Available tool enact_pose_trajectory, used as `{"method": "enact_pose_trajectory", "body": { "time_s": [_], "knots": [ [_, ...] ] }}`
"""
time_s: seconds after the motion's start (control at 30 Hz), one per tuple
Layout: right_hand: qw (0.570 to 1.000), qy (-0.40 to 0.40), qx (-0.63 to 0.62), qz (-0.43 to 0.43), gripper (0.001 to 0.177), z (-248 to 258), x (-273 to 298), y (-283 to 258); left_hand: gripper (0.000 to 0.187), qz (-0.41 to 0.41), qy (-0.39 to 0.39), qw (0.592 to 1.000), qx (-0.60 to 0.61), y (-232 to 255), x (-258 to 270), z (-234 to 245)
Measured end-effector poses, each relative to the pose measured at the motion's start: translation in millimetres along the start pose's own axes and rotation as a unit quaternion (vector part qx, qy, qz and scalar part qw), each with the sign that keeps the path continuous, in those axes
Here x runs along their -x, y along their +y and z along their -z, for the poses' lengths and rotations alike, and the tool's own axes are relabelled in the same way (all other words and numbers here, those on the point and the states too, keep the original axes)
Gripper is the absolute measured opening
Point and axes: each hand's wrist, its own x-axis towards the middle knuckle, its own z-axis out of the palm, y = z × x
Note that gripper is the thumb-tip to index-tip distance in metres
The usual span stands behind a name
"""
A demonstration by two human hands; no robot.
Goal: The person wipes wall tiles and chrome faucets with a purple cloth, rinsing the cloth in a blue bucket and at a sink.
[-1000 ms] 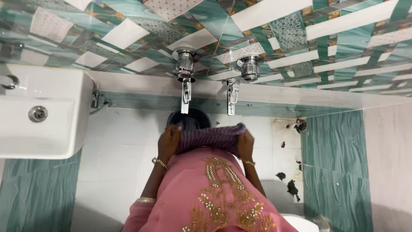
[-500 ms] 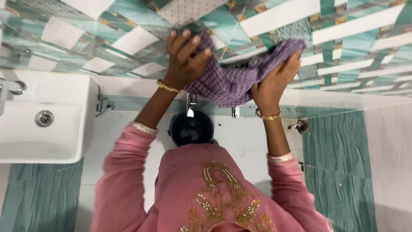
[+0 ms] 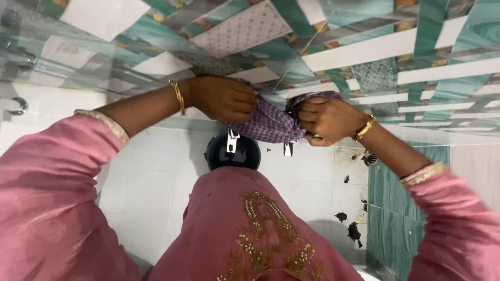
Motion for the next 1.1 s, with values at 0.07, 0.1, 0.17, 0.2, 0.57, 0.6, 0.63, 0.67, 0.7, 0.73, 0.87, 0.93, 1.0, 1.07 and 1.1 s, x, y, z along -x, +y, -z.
{"method": "enact_pose_trajectory", "body": {
  "time_s": [0.07, 0.1, 0.17, 0.2, 0.57, 0.6, 0.63, 0.67, 0.7, 0.73, 0.87, 0.93, 1.0, 1.07, 1.1],
  "knots": [
    [0.997, -0.055, -0.049, 0.039, 0.024, -1.6, -6.8, 15.0, 0.014, 0.014, -0.122, 0.992, 0.035, -3.8, -9.5, -4.5],
    [0.994, -0.070, -0.052, 0.058, 0.025, -5.8, -7.8, 21.2, 0.015, 0.019, -0.183, 0.982, 0.053, -4.8, -13.0, -7.1],
    [0.996, -0.045, -0.041, 0.062, 0.024, -15.9, 2.4, 26.6, 0.016, 0.019, -0.114, 0.992, 0.048, -3.4, -14.4, -11.0],
    [0.999, 0.001, -0.024, 0.044, 0.022, -23.3, 8.3, 25.1, 0.016, 0.017, -0.082, 0.995, 0.045, -4.3, -12.6, -10.7],
    [0.653, 0.640, 0.130, -0.383, 0.047, -177.7, -11.8, -26.2, 0.025, 0.262, 0.301, 0.911, -0.107, 44.2, 9.9, -83.0],
    [0.614, 0.679, 0.119, -0.383, 0.057, -188.9, -21.5, -24.3, 0.035, 0.309, 0.350, 0.877, -0.113, 52.4, 6.4, -94.8],
    [0.574, 0.717, 0.107, -0.382, 0.067, -197.5, -27.6, -23.4, 0.035, 0.355, 0.422, 0.826, -0.114, 60.3, -1.4, -106.6],
    [0.524, 0.734, 0.085, -0.423, 0.067, -204.4, -31.8, -23.0, 0.039, 0.396, 0.492, 0.767, -0.116, 66.0, -17.2, -120.3],
    [0.472, 0.748, 0.063, -0.461, 0.066, -210.5, -38.1, -24.3, 0.046, 0.433, 0.556, 0.700, -0.116, 71.0, -34.5, -131.8],
    [0.419, 0.759, 0.038, -0.497, 0.066, -213.4, -43.7, -25.3, 0.046, 0.481, 0.588, 0.642, -0.106, 75.7, -51.5, -140.5],
    [0.307, 0.775, -0.100, -0.544, 0.057, -192.0, -76.7, -35.6, 0.062, 0.597, 0.673, 0.434, -0.041, 81.9, -103.2, -149.2],
    [0.354, 0.759, -0.123, -0.533, 0.058, -172.7, -93.0, -54.3, 0.062, 0.607, 0.704, 0.369, 0.021, 83.1, -112.3, -140.9],
    [0.388, 0.737, -0.154, -0.531, 0.059, -151.8, -90.3, -63.3, 0.057, 0.593, 0.732, 0.321, 0.103, 86.0, -113.8, -131.1],
    [0.455, 0.696, -0.134, -0.538, 0.056, -135.6, -78.2, -73.2, 0.038, 0.637, 0.667, 0.374, 0.096, 88.7, -98.9, -116.7],
    [0.504, 0.664, -0.098, -0.544, 0.053, -128.4, -70.4, -78.9, 0.030, 0.657, 0.633, 0.399, 0.092, 92.1, -93.1, -108.5]
  ]
}}
